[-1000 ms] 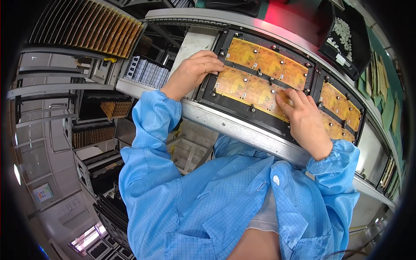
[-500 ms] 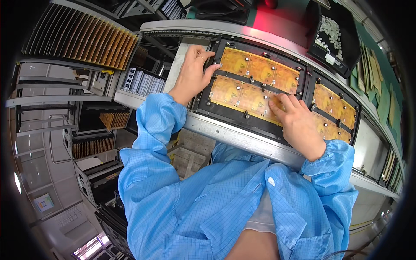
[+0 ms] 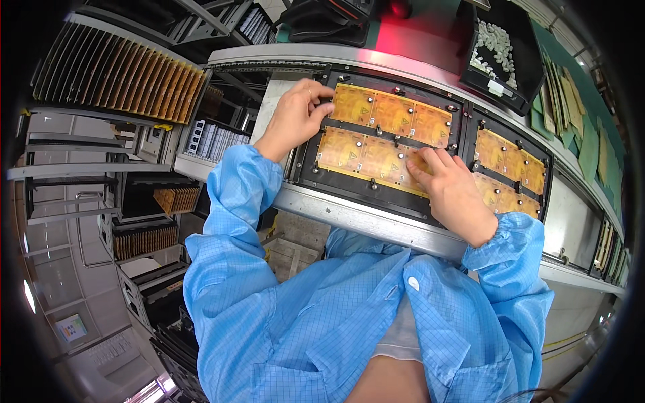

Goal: Assembling electronic components and panels at a manual assembly station on a production floor.

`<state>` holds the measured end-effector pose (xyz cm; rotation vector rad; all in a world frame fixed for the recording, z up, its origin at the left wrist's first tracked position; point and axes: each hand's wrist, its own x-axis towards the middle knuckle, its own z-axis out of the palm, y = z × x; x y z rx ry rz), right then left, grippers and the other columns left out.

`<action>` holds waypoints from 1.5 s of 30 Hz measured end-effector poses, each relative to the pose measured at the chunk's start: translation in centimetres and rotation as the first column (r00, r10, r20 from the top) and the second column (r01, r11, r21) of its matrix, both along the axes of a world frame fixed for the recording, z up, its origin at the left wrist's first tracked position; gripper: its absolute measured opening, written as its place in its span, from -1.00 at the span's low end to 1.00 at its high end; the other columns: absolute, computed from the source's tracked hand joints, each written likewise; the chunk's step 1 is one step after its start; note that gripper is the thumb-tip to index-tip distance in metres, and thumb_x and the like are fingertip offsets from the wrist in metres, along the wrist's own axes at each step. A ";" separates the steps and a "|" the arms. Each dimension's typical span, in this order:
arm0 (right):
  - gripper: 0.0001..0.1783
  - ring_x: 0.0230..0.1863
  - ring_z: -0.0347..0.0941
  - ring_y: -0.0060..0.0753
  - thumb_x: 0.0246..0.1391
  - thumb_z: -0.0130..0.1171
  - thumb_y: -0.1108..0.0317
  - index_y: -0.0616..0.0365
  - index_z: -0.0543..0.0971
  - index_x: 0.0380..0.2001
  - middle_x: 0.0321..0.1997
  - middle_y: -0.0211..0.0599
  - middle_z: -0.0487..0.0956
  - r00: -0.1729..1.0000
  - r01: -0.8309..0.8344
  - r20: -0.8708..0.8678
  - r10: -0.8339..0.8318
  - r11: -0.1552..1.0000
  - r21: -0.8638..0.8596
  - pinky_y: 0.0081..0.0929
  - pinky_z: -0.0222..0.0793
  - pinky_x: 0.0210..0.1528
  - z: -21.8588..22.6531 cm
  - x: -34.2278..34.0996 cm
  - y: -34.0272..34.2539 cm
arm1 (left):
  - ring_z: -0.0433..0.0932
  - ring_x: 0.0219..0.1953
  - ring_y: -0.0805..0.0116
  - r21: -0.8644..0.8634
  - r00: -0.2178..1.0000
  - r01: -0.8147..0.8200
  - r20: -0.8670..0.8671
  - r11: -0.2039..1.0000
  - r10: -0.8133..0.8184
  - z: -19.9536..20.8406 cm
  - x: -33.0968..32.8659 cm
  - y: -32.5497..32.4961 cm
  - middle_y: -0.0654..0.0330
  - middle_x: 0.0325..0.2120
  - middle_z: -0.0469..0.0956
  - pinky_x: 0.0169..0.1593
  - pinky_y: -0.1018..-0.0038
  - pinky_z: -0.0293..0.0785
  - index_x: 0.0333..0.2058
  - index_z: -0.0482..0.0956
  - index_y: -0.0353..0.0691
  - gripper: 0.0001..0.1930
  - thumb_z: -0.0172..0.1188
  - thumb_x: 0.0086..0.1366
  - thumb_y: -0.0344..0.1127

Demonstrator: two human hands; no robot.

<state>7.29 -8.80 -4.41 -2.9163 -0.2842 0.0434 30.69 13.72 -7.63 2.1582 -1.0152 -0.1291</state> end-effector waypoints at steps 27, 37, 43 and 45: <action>-0.84 -0.28 0.51 0.08 0.08 0.26 0.33 0.16 0.53 -0.35 -0.41 -0.06 0.56 0.951 0.212 0.184 -0.248 0.957 0.197 -0.11 0.44 -0.26 0.2 2.5 -4.4 | 0.53 -0.08 -0.02 0.064 0.916 0.250 0.308 0.966 -0.258 1.3 2.4 -6.5 0.03 -0.15 0.51 -0.01 0.28 0.49 -0.14 0.53 -0.29 -0.79 0.22 0.26 -0.39; -0.84 -0.37 0.63 -0.26 0.16 0.16 0.20 -0.02 0.54 -0.25 -0.51 -0.33 0.63 0.967 0.221 0.209 -0.143 0.882 -0.417 -0.32 0.46 -0.39 -2.9 7.6 -10.1 | 0.58 -0.23 0.01 0.118 0.824 0.479 0.282 0.870 -0.492 -1.2 1.9 -11.7 0.04 -0.34 0.56 -0.15 0.28 0.54 -0.30 0.56 -0.34 -0.86 0.21 0.12 -0.57; -0.95 -0.39 0.62 -0.22 0.05 0.17 0.34 -0.01 0.59 -0.44 -0.51 -0.33 0.62 0.986 0.097 0.160 -0.033 0.906 -0.412 -0.27 0.45 -0.37 -1.7 8.5 -10.3 | 0.58 -0.27 0.06 0.055 0.797 0.542 0.285 0.839 -0.533 -1.3 2.5 -11.6 0.07 -0.37 0.57 -0.19 0.31 0.53 -0.31 0.56 -0.30 -0.84 0.16 0.11 -0.61; -0.94 -0.37 0.63 -0.19 0.01 0.19 0.33 0.01 0.62 -0.46 -0.49 -0.29 0.63 0.994 0.089 0.096 -0.052 0.897 -0.434 -0.24 0.46 -0.34 -1.0 9.0 -9.8 | 0.59 -0.27 0.06 0.000 0.819 0.521 0.284 0.854 -0.499 -1.4 2.2 -11.6 0.08 -0.36 0.57 -0.19 0.32 0.53 -0.31 0.55 -0.29 -0.83 0.14 0.09 -0.63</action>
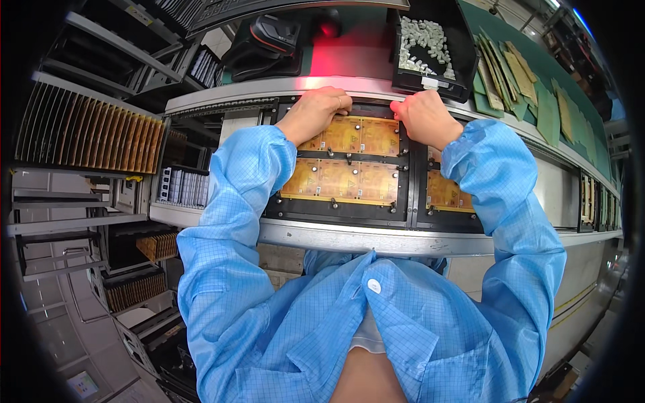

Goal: Assembling electronic components and panels at a manual assembly station on a production floor.

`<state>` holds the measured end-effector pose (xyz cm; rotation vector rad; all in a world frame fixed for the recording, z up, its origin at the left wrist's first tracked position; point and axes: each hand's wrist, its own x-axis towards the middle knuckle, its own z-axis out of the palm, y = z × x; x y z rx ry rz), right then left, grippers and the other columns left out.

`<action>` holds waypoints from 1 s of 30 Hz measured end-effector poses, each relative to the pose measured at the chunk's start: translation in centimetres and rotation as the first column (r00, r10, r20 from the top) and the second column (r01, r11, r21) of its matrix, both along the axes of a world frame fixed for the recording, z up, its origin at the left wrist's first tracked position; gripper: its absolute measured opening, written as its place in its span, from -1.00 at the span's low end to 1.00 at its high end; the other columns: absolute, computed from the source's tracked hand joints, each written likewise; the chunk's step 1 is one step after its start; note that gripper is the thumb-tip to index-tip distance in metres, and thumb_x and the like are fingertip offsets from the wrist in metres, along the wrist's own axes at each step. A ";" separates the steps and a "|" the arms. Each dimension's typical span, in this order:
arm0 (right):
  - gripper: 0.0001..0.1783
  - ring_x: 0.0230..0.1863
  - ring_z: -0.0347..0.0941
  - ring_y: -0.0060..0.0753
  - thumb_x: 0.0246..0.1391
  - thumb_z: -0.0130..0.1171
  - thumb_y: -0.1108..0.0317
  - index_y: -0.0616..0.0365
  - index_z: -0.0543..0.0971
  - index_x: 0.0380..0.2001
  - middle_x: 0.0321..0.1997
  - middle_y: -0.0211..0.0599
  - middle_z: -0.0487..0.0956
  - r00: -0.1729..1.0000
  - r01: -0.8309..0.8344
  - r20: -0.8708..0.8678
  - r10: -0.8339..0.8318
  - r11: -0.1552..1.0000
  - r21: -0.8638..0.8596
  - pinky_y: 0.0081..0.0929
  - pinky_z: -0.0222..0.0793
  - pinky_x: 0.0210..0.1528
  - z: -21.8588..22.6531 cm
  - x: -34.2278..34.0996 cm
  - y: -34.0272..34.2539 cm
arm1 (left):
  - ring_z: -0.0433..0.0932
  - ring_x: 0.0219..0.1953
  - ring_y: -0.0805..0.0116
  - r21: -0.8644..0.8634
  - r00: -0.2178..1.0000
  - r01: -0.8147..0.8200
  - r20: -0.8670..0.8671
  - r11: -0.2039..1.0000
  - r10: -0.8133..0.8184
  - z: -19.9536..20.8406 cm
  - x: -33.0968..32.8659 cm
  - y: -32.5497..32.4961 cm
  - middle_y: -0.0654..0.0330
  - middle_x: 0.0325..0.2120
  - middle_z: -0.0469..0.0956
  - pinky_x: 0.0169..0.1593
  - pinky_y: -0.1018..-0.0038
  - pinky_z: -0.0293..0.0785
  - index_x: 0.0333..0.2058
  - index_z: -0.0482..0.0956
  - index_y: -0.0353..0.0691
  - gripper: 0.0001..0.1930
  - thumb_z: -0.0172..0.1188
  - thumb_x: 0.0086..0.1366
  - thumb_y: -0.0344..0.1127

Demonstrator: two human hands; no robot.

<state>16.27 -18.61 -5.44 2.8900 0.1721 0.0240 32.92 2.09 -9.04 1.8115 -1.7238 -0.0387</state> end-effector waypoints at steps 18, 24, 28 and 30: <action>-0.46 -0.28 0.59 0.16 0.21 0.14 -0.10 0.26 0.59 -0.45 -0.43 0.04 0.63 0.919 0.364 -0.024 -0.393 0.825 0.433 -0.04 0.49 -0.19 5.7 3.0 -2.1 | 0.44 0.18 0.02 0.040 0.993 -0.084 0.082 0.996 0.080 3.2 -2.2 3.6 0.06 0.13 0.50 0.22 0.26 0.40 0.15 0.51 -0.17 -0.43 0.18 0.10 -0.60; -0.26 0.06 0.54 0.16 0.23 0.09 -0.22 0.26 0.46 0.13 0.04 0.14 0.60 0.804 0.584 -0.300 -0.514 0.777 0.235 -0.12 0.43 0.12 1.8 7.2 -10.0 | 0.50 0.15 0.05 -0.064 0.836 -0.529 -0.211 0.846 0.507 4.9 -7.6 12.0 -0.05 0.09 0.53 0.23 0.32 0.37 0.16 0.49 -0.30 -0.58 0.14 0.31 -0.53; -0.20 0.12 0.52 0.00 0.06 0.33 -0.12 0.16 0.42 0.23 0.14 0.03 0.57 0.898 0.440 -0.251 -0.363 0.764 0.471 -0.21 0.41 0.16 0.3 10.1 -10.2 | 0.53 0.09 0.10 -0.054 0.672 -0.713 -0.336 0.699 0.660 2.6 -12.5 14.8 -0.02 -0.02 0.59 0.19 0.31 0.39 0.02 0.59 -0.30 -0.70 0.12 0.33 -0.55; -0.16 0.07 0.54 -0.08 -0.07 0.42 -0.12 0.04 0.45 0.23 0.08 -0.08 0.61 0.875 0.481 -0.304 -0.377 0.743 0.464 -0.22 0.44 0.11 1.1 10.9 -9.9 | 0.53 0.07 0.09 -0.056 0.738 -0.643 -0.312 0.763 0.599 2.2 -15.4 14.3 0.02 -0.05 0.61 0.20 0.28 0.39 -0.02 0.62 -0.28 -0.73 0.14 0.31 -0.55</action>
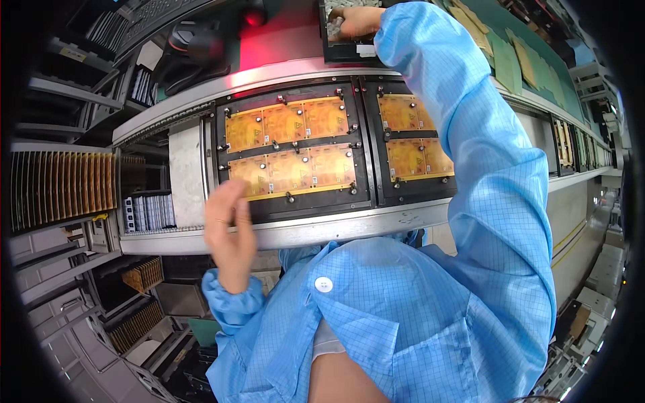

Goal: Assembling electronic components and panels at a manual assembly station on a production floor.

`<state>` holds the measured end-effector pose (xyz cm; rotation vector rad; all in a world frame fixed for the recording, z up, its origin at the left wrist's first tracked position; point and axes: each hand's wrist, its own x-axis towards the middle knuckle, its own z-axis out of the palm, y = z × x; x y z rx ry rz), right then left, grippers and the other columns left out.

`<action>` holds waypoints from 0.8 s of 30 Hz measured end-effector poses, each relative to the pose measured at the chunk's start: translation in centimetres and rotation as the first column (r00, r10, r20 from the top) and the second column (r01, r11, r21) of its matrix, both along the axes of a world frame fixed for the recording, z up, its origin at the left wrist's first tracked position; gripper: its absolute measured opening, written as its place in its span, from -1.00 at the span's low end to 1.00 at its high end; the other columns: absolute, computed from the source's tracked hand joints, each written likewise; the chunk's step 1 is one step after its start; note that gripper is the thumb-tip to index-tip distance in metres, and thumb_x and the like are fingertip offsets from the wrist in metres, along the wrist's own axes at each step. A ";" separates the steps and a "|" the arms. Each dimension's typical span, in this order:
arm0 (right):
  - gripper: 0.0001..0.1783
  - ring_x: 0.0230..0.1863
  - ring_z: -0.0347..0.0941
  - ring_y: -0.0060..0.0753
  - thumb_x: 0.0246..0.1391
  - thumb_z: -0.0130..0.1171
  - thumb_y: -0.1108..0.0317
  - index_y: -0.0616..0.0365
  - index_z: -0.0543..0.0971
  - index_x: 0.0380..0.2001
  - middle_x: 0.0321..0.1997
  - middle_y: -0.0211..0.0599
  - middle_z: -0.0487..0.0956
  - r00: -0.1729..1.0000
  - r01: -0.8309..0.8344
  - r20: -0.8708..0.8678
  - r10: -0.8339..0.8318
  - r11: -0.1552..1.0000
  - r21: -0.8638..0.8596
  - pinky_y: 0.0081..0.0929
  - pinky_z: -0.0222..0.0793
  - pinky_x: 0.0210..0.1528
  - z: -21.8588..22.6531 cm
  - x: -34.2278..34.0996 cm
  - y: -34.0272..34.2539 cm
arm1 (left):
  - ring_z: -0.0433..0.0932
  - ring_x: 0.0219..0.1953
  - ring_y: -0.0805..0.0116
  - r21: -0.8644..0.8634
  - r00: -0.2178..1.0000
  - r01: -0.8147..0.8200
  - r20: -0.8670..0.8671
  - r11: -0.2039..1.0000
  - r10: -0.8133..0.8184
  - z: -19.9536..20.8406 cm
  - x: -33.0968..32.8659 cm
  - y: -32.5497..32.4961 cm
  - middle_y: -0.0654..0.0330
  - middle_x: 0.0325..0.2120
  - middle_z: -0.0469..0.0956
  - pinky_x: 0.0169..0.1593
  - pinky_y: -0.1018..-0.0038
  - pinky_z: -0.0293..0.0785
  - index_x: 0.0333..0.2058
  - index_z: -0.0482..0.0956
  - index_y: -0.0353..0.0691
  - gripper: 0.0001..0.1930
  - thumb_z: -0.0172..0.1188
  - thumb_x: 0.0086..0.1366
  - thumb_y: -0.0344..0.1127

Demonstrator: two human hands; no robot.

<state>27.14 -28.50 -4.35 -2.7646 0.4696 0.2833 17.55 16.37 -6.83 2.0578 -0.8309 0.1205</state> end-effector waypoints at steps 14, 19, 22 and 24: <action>-0.82 -0.34 0.49 -0.50 0.05 0.37 0.33 0.15 0.64 -0.30 -0.41 -0.39 0.63 0.971 -0.005 0.227 -0.081 0.935 0.354 -0.43 0.43 -0.23 -1.4 -2.6 -2.6 | 0.36 -0.02 0.28 0.314 0.773 0.586 0.061 0.747 -0.632 -1.4 -9.4 -12.7 0.35 -0.13 0.48 0.19 0.16 0.12 -0.07 0.55 -0.07 -0.58 0.35 0.12 -0.07; -0.76 -0.36 0.56 -0.50 0.04 0.39 0.32 0.08 0.73 -0.19 -0.40 -0.35 0.68 0.866 0.224 0.315 -0.388 0.864 0.451 -0.40 0.49 -0.21 0.0 -3.4 -3.3 | 0.37 -0.09 0.27 0.271 0.784 0.586 0.047 0.763 -0.619 -0.4 -9.3 -12.7 0.39 -0.16 0.52 0.14 0.18 0.12 -0.14 0.58 -0.06 -0.67 0.31 0.18 -0.06; -0.73 -0.32 0.63 -0.49 0.07 0.37 0.34 0.04 0.73 -0.11 -0.29 -0.29 0.73 0.859 0.163 0.382 -0.339 0.891 0.423 -0.45 0.53 -0.16 -0.1 -4.7 -5.6 | 0.39 -0.13 0.25 0.301 0.820 0.527 0.068 0.795 -0.569 -0.3 -9.7 -13.3 0.39 -0.19 0.56 0.09 0.17 0.13 -0.19 0.62 -0.06 -0.70 0.29 0.21 -0.03; -0.73 -0.32 0.64 -0.49 0.09 0.35 0.35 0.07 0.73 -0.11 -0.27 -0.27 0.73 0.860 0.152 0.377 -0.343 0.879 0.452 -0.47 0.54 -0.16 -0.2 -6.2 -7.2 | 0.40 -0.13 0.22 0.329 0.850 0.477 0.065 0.815 -0.523 0.1 -10.2 -13.6 0.36 -0.24 0.56 0.07 0.16 0.15 -0.23 0.63 -0.08 -0.72 0.31 0.19 -0.05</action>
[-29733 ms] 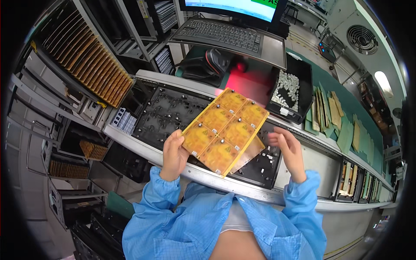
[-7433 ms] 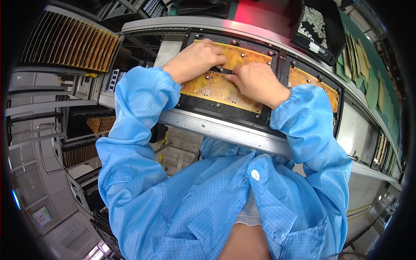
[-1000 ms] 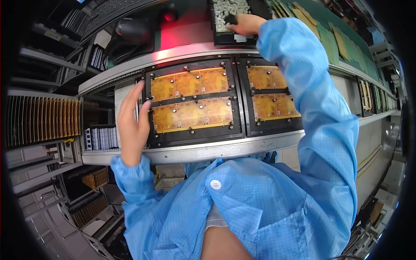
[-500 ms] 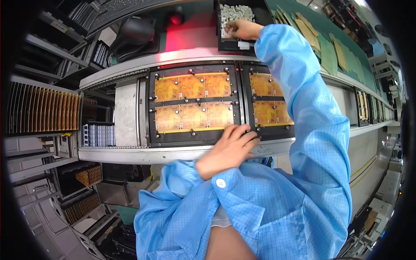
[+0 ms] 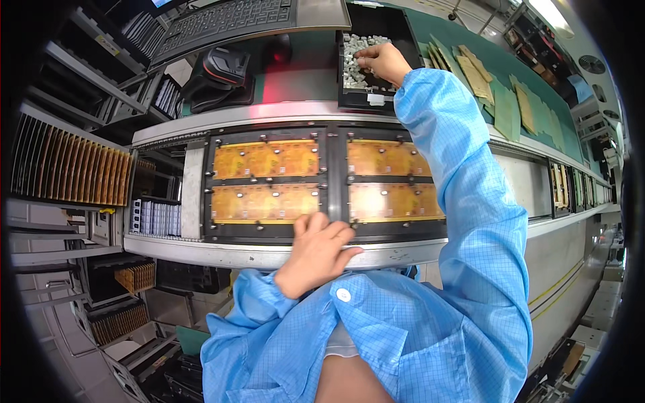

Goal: Assembling electronic components and panels at a manual assembly station on a production floor.

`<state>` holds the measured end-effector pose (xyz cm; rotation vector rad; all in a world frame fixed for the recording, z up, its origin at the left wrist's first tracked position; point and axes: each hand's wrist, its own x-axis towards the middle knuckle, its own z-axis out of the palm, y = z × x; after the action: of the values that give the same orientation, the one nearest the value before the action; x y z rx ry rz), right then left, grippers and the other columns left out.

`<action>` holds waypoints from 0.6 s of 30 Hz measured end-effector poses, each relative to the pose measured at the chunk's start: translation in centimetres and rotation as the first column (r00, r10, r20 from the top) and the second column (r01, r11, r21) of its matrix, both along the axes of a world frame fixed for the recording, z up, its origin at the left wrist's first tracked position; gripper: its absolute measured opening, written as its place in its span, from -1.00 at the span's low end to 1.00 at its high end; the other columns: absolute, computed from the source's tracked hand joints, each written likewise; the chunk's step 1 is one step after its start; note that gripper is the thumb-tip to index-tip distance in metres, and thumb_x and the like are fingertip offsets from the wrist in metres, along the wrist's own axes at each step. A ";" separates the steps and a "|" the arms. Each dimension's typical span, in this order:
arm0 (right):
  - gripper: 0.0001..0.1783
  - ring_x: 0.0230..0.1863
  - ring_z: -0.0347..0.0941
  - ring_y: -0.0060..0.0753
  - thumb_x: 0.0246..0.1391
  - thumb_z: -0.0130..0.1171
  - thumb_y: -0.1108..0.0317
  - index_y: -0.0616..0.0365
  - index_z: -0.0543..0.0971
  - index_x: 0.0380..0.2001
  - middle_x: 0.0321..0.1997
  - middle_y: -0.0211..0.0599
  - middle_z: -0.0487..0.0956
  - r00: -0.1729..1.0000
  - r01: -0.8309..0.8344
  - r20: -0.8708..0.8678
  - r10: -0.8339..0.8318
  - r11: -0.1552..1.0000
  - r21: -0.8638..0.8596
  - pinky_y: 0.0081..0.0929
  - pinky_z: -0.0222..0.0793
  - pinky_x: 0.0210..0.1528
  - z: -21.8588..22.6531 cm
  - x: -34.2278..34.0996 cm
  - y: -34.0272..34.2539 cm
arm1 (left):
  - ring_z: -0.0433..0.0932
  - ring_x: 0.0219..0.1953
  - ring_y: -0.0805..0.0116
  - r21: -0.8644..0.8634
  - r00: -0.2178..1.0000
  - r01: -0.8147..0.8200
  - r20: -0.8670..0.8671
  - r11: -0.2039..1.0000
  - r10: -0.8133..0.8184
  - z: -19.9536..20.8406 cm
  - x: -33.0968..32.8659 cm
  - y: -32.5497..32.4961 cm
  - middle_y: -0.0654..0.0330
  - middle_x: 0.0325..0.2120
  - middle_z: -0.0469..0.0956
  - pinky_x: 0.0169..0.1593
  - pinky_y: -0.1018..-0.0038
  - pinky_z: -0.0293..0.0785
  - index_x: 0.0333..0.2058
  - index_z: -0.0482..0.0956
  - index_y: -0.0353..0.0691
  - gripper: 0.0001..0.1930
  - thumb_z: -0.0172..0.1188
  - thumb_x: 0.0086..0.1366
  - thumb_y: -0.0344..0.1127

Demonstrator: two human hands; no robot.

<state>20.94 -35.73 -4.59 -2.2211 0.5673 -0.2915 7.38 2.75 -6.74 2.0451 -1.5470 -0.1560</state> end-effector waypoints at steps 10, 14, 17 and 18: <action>-0.73 -0.31 0.57 -0.57 0.21 0.23 0.43 0.30 0.66 -0.05 -0.26 -0.31 0.69 0.977 0.022 0.194 -0.089 0.945 0.326 -0.59 0.44 -0.36 0.6 -9.3 -7.1 | 0.33 -0.22 0.23 0.041 0.934 -0.356 0.055 0.934 0.353 0.0 -3.3 -2.0 0.37 -0.43 0.58 0.05 0.23 0.05 -0.44 0.62 -0.13 -0.87 0.35 0.14 -0.24; -0.71 -0.29 0.51 -0.63 0.25 0.21 0.37 0.27 0.64 -0.02 -0.26 -0.35 0.68 0.988 -0.138 0.125 0.093 0.892 0.430 -0.63 0.41 -0.35 3.6 -14.2 -2.0 | 0.39 -0.22 0.17 -0.260 0.875 -0.481 -0.080 0.837 0.478 -0.7 -4.7 -1.4 0.25 -0.44 0.60 -0.01 0.26 0.22 -0.37 0.67 -0.20 -0.93 0.29 0.19 -0.36; -0.76 -0.34 0.49 -0.68 0.27 0.21 0.33 0.13 0.66 -0.05 -0.25 -0.45 0.67 0.951 -0.247 -0.027 0.308 0.811 0.531 -0.65 0.41 -0.30 1.8 -16.5 2.3 | 0.42 -0.22 0.13 -0.344 0.853 -0.520 -0.167 0.782 0.495 -1.9 -5.7 -1.6 0.18 -0.42 0.62 -0.04 0.29 0.33 -0.32 0.66 -0.25 -0.91 0.19 0.23 -0.46; -0.76 -0.35 0.49 -0.68 0.26 0.22 0.35 0.16 0.65 -0.05 -0.24 -0.43 0.68 0.933 -0.284 -0.039 0.358 0.799 0.531 -0.67 0.41 -0.31 1.0 -17.0 3.4 | 0.42 -0.22 0.13 -0.383 0.841 -0.540 -0.214 0.749 0.497 -2.3 -5.9 -2.0 0.18 -0.42 0.62 -0.03 0.29 0.35 -0.31 0.66 -0.26 -0.90 0.18 0.24 -0.48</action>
<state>3.98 -32.35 -3.58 -1.7684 0.2804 0.1838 1.47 0.75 -9.07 1.9770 -0.7974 0.2767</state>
